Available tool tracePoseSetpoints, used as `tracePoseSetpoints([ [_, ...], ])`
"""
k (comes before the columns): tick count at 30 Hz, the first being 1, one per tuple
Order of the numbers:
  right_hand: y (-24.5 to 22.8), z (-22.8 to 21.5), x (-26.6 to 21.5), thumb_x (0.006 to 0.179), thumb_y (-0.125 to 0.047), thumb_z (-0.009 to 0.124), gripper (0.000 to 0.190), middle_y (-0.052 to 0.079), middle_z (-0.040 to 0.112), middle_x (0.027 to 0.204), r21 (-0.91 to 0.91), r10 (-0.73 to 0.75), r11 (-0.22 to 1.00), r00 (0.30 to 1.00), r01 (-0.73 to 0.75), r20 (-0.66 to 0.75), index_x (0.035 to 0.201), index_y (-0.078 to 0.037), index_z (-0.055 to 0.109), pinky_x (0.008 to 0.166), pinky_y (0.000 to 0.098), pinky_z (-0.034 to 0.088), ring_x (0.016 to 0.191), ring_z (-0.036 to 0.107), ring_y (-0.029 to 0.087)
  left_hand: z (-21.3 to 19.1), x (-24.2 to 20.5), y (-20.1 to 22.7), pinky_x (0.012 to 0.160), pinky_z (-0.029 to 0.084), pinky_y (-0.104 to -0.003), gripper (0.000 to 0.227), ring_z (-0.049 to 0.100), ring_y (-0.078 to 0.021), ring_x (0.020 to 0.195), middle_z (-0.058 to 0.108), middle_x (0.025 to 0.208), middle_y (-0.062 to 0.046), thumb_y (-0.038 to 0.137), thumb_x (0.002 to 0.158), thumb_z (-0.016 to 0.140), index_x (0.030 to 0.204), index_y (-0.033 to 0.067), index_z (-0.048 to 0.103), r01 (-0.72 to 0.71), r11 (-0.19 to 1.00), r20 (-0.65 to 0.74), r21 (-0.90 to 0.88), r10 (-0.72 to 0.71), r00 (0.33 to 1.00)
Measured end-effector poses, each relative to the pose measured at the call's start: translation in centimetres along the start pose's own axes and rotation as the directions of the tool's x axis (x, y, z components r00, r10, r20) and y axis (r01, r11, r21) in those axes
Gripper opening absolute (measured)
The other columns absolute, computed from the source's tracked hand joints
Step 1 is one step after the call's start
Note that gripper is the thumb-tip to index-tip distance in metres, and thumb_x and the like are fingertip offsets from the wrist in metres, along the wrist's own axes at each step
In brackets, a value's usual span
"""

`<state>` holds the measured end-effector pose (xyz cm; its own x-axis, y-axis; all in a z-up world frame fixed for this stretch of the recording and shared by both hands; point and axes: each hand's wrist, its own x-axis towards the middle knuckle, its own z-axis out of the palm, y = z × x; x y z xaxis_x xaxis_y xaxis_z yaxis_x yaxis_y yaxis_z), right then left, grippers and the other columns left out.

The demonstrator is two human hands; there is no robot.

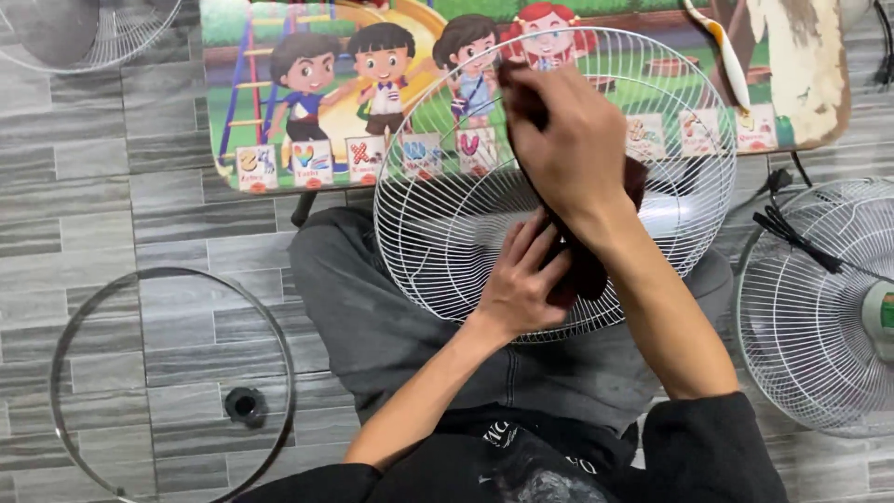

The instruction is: Wiping a fan grill with a cloth to remove dust

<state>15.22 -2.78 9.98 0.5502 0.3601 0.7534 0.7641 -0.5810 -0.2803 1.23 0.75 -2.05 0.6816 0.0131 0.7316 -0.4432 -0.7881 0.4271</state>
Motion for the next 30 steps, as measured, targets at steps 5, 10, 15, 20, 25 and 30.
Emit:
tracePoseSetpoints([
  [5,-0.9,0.4,-1.6,0.083,-0.02,0.09,0.027,0.006,0.068,0.085,-0.125,0.014,0.992,0.994,0.0,0.106,0.105,-0.016,0.075,0.063,0.0454,0.057,0.076,0.072,0.033,0.0,-0.6,-0.3,0.109,0.046,-0.058,0.039,0.06,-0.046,0.127,0.065,0.119,-0.017,0.045,0.074,0.058,0.095,0.0138,0.071,-0.007,0.999,-0.007,-0.048,0.007,1.0],
  [10,-1.3,-1.7,-5.1,0.091,-0.029,0.085,0.016,0.0,0.066,0.082,-0.296,0.108,0.953,0.982,-0.058,0.155,0.101,-0.022,0.075,0.062,0.0383,0.057,0.074,0.072,0.027,-0.4,-0.9,-0.6,0.112,0.044,-0.058,0.051,0.058,-0.0463,0.13,0.063,0.123,-0.017,0.042,0.06,0.07,0.103,0.0151,0.07,-0.016,0.993,0.01,-0.12,0.018,1.0],
  [15,-1.9,-0.2,0.9,0.094,-0.01,0.081,0.011,0.005,0.071,0.088,-0.182,0.052,0.983,0.991,-0.029,0.12,0.1,-0.005,0.074,0.051,0.0328,0.045,0.06,0.062,0.021,-4.1,1.2,0.6,0.123,0.034,-0.054,0.049,0.043,-0.0401,0.143,0.056,0.138,-0.021,0.016,0.06,0.076,0.107,0.0011,0.069,0.127,0.972,0.283,-0.199,-0.067,0.957],
  [20,-3.0,-2.8,-0.1,0.092,-0.008,0.077,0.008,0.007,0.073,0.086,-0.086,0.115,0.991,0.979,-0.101,0.168,0.098,-0.004,0.074,0.054,0.0344,0.047,0.064,0.064,0.023,-7.1,2.0,0.7,0.117,0.045,-0.05,0.036,0.057,-0.0356,0.13,0.066,0.122,-0.013,0.008,0.062,0.08,0.095,0.0,0.071,0.178,0.925,0.172,-0.335,-0.126,0.977],
  [25,-0.2,-6.3,-2.1,0.099,-0.001,0.074,0.009,0.013,0.068,0.085,0.101,0.273,0.948,0.936,-0.301,0.221,0.105,0.006,0.073,0.061,0.0305,0.049,0.069,0.059,0.021,-12.6,2.9,-2.7,0.078,0.056,-0.03,0.021,0.061,-0.0173,0.082,0.066,0.095,-0.007,-0.004,0.077,0.061,0.096,0.0065,0.061,0.587,0.349,0.307,-0.73,-0.601,0.738],
  [30,0.6,-8.0,-2.9,0.108,0.008,0.059,0.014,0.015,0.058,0.105,0.39,0.433,0.821,0.9,-0.416,0.049,0.121,0.007,0.055,0.078,0.0303,0.045,0.087,0.051,0.019,-16.5,9.5,-8.3,0.094,0.047,-0.031,0.031,0.059,-0.019,0.102,0.066,0.111,-0.007,-0.006,0.084,0.051,0.109,0.0098,0.058,0.429,0.523,-0.156,-0.737,-0.749,0.644],
])
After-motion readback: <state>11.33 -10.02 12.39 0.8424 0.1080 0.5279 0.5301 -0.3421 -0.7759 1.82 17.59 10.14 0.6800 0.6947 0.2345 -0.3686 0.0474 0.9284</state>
